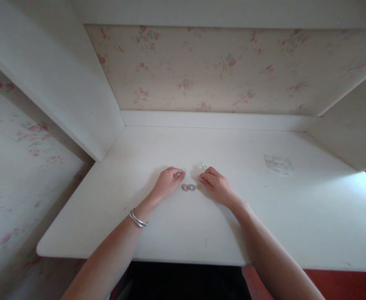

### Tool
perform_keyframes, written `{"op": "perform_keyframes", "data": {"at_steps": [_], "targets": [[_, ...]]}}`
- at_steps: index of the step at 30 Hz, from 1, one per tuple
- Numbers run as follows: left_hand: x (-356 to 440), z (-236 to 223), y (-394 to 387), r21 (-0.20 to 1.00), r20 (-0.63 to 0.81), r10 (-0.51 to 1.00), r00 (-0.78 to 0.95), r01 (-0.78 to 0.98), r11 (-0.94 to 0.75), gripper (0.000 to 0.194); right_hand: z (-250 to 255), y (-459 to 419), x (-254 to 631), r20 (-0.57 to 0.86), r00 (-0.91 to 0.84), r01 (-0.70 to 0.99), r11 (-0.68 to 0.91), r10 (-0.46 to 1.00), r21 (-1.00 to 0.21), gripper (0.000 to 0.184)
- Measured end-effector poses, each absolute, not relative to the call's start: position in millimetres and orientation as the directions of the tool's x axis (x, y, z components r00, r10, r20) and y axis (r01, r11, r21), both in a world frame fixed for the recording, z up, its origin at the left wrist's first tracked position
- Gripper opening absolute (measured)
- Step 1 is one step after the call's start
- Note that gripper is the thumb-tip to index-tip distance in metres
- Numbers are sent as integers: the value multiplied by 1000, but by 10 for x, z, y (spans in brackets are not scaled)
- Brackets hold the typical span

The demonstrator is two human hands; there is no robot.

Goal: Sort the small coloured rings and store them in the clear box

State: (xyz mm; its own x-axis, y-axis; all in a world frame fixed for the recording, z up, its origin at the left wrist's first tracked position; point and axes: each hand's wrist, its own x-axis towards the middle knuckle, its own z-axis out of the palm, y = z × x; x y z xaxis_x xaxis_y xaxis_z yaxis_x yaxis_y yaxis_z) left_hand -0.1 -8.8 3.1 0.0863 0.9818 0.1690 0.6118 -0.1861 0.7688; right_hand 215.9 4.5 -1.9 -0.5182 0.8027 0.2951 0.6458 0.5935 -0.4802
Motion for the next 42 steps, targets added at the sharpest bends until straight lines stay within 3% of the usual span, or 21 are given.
{"op": "perform_keyframes", "data": {"at_steps": [4, 10, 32, 42], "targets": [[-19, 9, -62, 793, 128, 990, 58, 594, -137, 25, 26, -52, 2078, 292, -603, 551, 652, 743, -520, 19], [-39, -36, -30, 822, 79, 997, 19, 564, -76, 25, 51, -103, 2032, 250, -662, 549, 684, 707, -481, 20], [-48, -12, -25, 841, 39, 999, -1, 541, -32, 28, 78, -104, 2042, 248, -681, 581, 714, 689, -390, 22], [-53, -1, -27, 842, 32, 999, 14, 538, -35, 29, 77, -111, 2044, 272, -665, 548, 702, 696, -455, 22]]}}
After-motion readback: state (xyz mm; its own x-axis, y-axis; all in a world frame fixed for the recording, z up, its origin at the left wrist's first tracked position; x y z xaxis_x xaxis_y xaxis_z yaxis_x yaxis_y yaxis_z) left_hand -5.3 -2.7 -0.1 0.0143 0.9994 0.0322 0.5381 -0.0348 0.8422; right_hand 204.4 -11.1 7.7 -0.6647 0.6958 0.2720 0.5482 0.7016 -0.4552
